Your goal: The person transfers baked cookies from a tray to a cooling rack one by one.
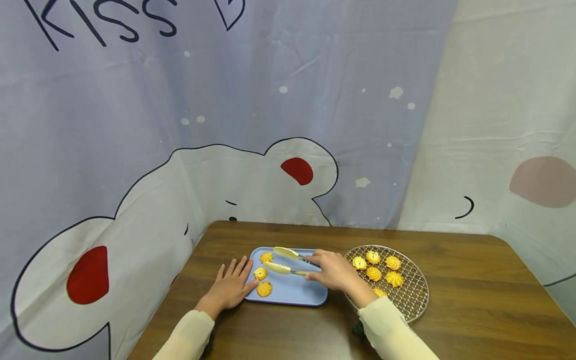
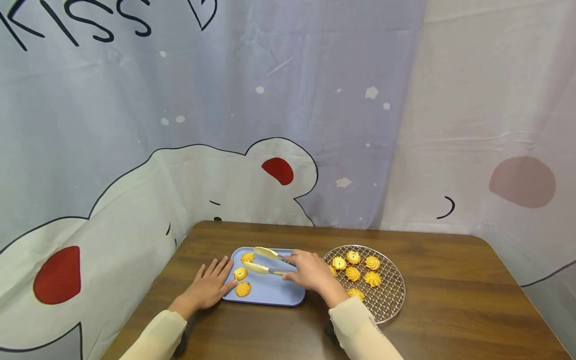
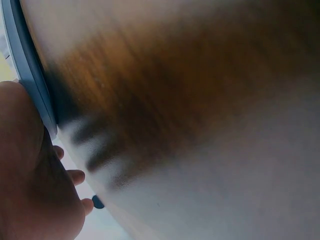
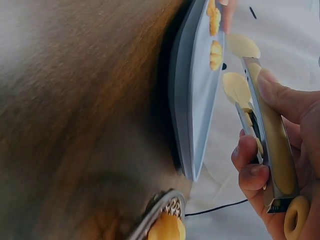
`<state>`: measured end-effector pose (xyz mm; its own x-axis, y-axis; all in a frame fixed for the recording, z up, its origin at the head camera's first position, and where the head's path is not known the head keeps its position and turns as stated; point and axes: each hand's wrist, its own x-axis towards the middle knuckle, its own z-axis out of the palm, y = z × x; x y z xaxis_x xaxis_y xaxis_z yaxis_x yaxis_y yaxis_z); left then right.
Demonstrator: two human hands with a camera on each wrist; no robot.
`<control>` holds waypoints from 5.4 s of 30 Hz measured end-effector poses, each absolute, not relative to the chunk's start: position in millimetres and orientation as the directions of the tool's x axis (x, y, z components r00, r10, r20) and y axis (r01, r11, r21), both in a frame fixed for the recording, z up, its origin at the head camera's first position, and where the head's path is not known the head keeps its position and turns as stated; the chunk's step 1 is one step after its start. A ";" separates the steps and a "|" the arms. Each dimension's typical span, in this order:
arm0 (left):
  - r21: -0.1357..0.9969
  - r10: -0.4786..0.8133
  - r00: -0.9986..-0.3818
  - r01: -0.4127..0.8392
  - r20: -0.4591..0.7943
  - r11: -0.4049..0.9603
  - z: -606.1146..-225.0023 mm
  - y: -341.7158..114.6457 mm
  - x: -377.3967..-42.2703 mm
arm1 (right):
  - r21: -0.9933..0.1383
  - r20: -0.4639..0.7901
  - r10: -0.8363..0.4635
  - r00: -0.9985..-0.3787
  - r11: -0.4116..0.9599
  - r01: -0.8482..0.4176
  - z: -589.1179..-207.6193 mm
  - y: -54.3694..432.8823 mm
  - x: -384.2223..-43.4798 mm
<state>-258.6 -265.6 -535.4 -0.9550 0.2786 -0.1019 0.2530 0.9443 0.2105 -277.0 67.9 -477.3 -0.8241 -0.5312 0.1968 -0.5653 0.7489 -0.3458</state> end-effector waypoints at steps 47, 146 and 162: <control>0.200 0.268 -0.958 0.244 -0.101 0.949 -538.3 -264.3 -259.6 | -0.303 0.107 -0.506 -0.856 0.803 -0.513 -479.7 38.2 -293.2; 0.186 0.287 -0.953 0.266 -0.093 0.946 -541.5 -269.5 -262.3 | -0.181 0.354 -0.285 -0.891 0.914 -0.364 -453.1 296.3 -108.3; 0.192 0.286 -0.953 0.264 -0.096 0.945 -530.9 -265.3 -255.5 | -0.221 0.086 -0.211 -0.974 0.949 -0.225 -458.7 322.6 -105.9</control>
<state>-255.5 -265.3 -530.9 -0.9533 0.2863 -0.0962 0.2644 0.9451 0.1922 -105.9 322.6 -458.7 -0.9737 -0.2108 0.0860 -0.2249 0.9491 -0.2207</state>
